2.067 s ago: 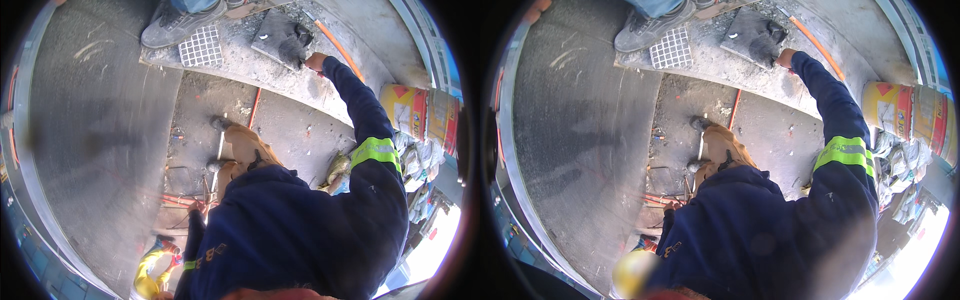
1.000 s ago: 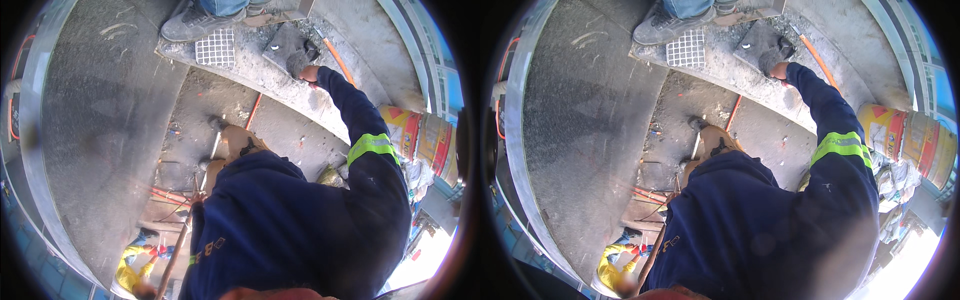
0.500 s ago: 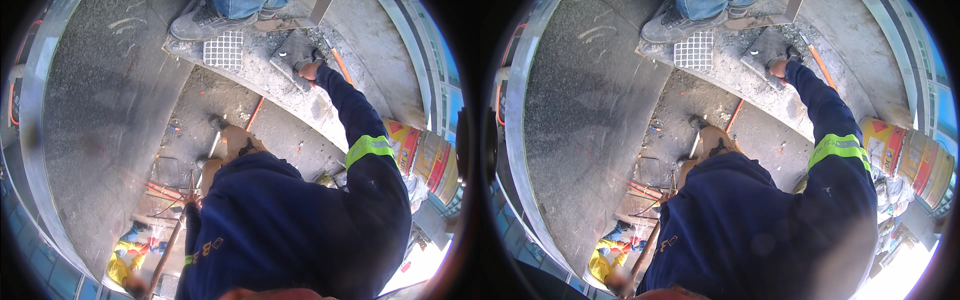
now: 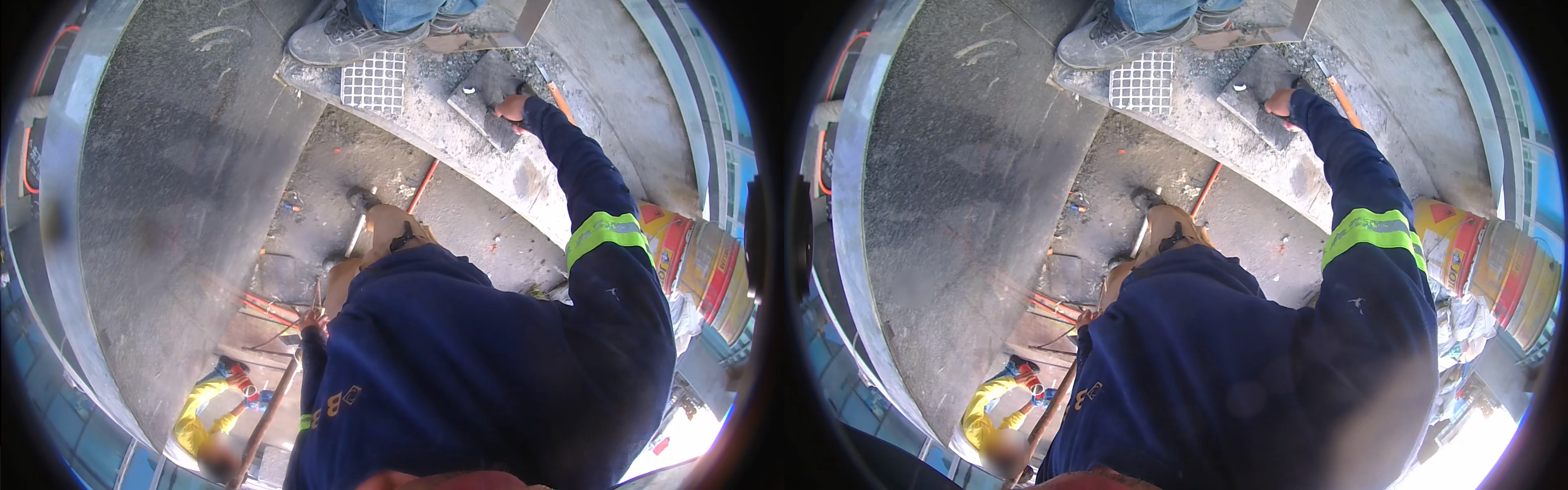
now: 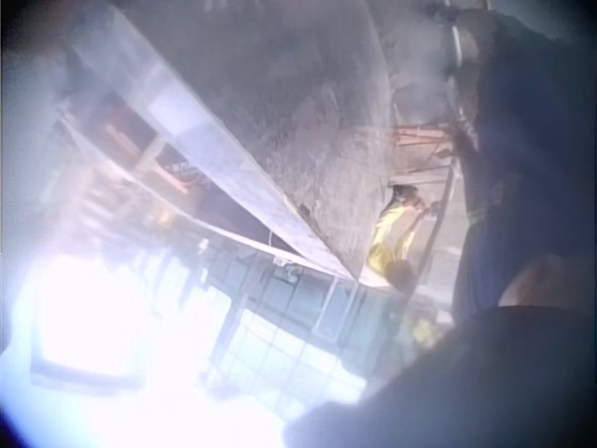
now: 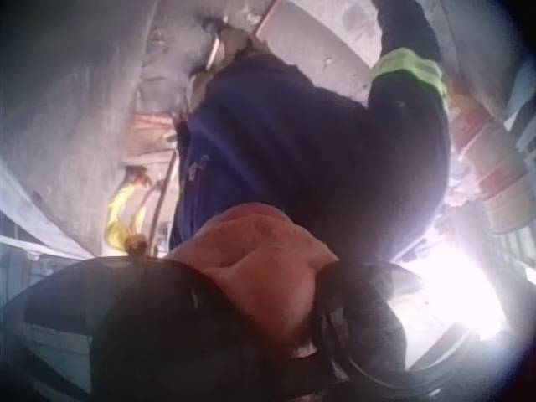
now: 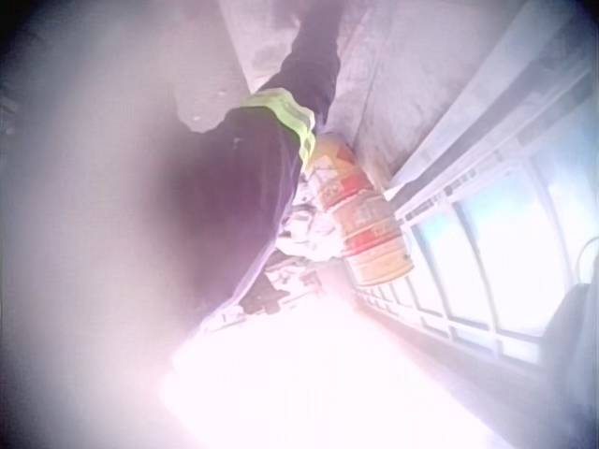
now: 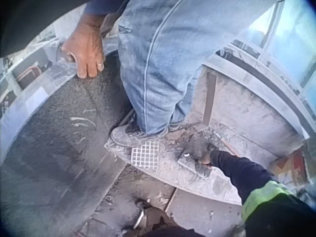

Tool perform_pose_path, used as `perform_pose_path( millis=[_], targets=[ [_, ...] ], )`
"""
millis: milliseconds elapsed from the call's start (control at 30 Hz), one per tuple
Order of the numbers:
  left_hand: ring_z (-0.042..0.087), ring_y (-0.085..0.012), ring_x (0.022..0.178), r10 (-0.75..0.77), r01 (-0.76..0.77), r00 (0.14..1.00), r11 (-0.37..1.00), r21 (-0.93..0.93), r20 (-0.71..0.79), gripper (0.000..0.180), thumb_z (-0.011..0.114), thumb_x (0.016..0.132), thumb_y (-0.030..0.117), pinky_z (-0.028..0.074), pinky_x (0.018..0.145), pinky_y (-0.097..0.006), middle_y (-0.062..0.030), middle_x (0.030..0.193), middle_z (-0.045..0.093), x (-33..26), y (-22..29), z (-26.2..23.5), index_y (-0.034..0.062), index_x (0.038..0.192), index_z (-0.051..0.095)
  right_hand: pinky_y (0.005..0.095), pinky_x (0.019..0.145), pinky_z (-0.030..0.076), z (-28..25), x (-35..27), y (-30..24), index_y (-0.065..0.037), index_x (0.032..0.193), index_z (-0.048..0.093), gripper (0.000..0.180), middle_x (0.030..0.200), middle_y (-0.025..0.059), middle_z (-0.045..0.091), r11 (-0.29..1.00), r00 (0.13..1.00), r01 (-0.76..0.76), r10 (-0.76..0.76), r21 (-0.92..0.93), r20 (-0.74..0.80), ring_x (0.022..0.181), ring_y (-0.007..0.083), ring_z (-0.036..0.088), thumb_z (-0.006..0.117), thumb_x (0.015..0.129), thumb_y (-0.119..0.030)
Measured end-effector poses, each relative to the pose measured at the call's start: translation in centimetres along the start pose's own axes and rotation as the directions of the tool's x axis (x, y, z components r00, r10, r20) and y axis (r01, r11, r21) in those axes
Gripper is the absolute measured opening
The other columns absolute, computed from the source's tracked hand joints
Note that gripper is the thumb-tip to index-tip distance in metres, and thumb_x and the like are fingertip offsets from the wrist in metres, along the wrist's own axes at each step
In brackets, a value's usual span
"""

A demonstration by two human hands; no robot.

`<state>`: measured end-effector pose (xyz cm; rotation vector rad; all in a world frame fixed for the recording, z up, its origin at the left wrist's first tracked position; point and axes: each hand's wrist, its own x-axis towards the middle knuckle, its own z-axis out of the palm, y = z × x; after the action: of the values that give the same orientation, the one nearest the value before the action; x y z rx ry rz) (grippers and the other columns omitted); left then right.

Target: The person scoops mortar from a pile on the floor and applies it to a curved concrete surface using a trowel. The person repeatedly smooths the mortar along the edge of the structure.

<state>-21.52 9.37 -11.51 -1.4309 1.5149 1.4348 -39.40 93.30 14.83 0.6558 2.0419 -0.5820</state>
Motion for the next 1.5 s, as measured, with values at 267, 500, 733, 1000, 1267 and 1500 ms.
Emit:
perform_pose_path(
  millis=[267, 500, 733, 1000, 1267, 1500],
  targets=[
    [0.067, -0.0290, 0.093, 0.031, -0.030, 0.999, 0.999, -0.026, 0.038, 0.030, 0.065, 0.084, 0.030, 0.055, 0.074, -0.040, -0.0109, 0.102, 0.069, 0.8, 0.9, 0.1, 0.0110, 0.108, 0.063, 0.0305, 0.031, 0.038, 5.3, -6.1, -6.3, -0.001, 0.098, 0.066, 0.031, 0.064, 0.0081, 0.059, 0.795, 0.972, -0.230, 0.163, 0.561, 0.168, 0.040, 0.0140, 0.048, 0.057, 0.094, -0.030],
    [0.066, -0.0276, 0.096, 0.085, -0.082, 0.996, 0.987, -0.136, 0.013, 0.030, 0.066, 0.083, 0.034, 0.055, 0.079, -0.039, -0.0095, 0.102, 0.070, -0.1, -0.9, -2.1, 0.0131, 0.104, 0.066, 0.0256, 0.031, 0.032, 11.7, -13.5, -21.0, 0.002, 0.113, 0.055, 0.063, 0.052, 0.0007, 0.041, 0.201, 0.598, -0.065, -0.776, 0.978, 0.199, 0.036, 0.0104, 0.035, 0.026, 0.100, -0.053],
    [0.066, -0.0267, 0.099, 0.259, -0.214, 0.966, 0.763, 0.610, 0.015, 0.030, 0.066, 0.082, 0.038, 0.054, 0.082, -0.041, -0.0088, 0.100, 0.071, -3.2, -6.3, -7.6, 0.0153, 0.101, 0.066, 0.0265, 0.042, 0.041, 18.0, -20.9, -38.3, -0.002, 0.134, 0.042, 0.050, 0.109, 0.0148, 0.059, -0.111, 0.457, 0.011, -0.884, 0.994, -0.104, 0.061, 0.0144, 0.053, 0.033, 0.105, -0.042],
    [0.068, -0.0287, 0.087, 0.600, -0.347, 0.793, 0.308, 0.886, 0.102, 0.023, 0.069, 0.081, 0.032, 0.055, 0.075, -0.044, -0.0120, 0.090, 0.071, -6.0, -17.0, -13.1, 0.0097, 0.087, 0.069, 0.0261, 0.053, 0.047, 22.7, -24.4, -51.9, -0.004, 0.145, 0.033, 0.049, 0.120, 0.0135, 0.053, -0.370, 0.269, 0.426, -0.820, 0.826, -0.506, 0.070, 0.0148, 0.056, 0.045, 0.104, -0.028],
    [0.066, -0.0352, 0.086, 0.471, -0.291, 0.882, 0.576, 0.764, -0.019, 0.025, 0.060, 0.085, 0.036, 0.052, 0.075, -0.048, -0.0119, 0.090, 0.069, -8.8, -26.6, -18.0, 0.0123, 0.084, 0.067, 0.0343, 0.073, 0.050, 25.2, -18.7, -61.9, 0.001, 0.138, 0.050, 0.049, 0.114, 0.0158, 0.050, -0.121, -0.394, 0.919, -0.255, -0.375, -0.883, 0.091, 0.0225, 0.056, 0.064, 0.094, -0.017],
    [0.070, -0.0243, 0.093, 0.264, -0.196, 0.959, 0.882, 0.428, -0.106, 0.029, 0.059, 0.088, 0.034, 0.052, 0.082, -0.036, -0.0113, 0.092, 0.073, -8.3, -28.9, -15.1, 0.0115, 0.092, 0.075, 0.0364, 0.068, 0.051, 24.7, -17.7, -64.2, -0.006, 0.134, 0.057, 0.053, 0.108, 0.0147, 0.049, 0.072, -0.509, 0.847, -0.178, -0.527, -0.842, 0.088, 0.0259, 0.056, 0.074, 0.084, -0.012]
  ],
)
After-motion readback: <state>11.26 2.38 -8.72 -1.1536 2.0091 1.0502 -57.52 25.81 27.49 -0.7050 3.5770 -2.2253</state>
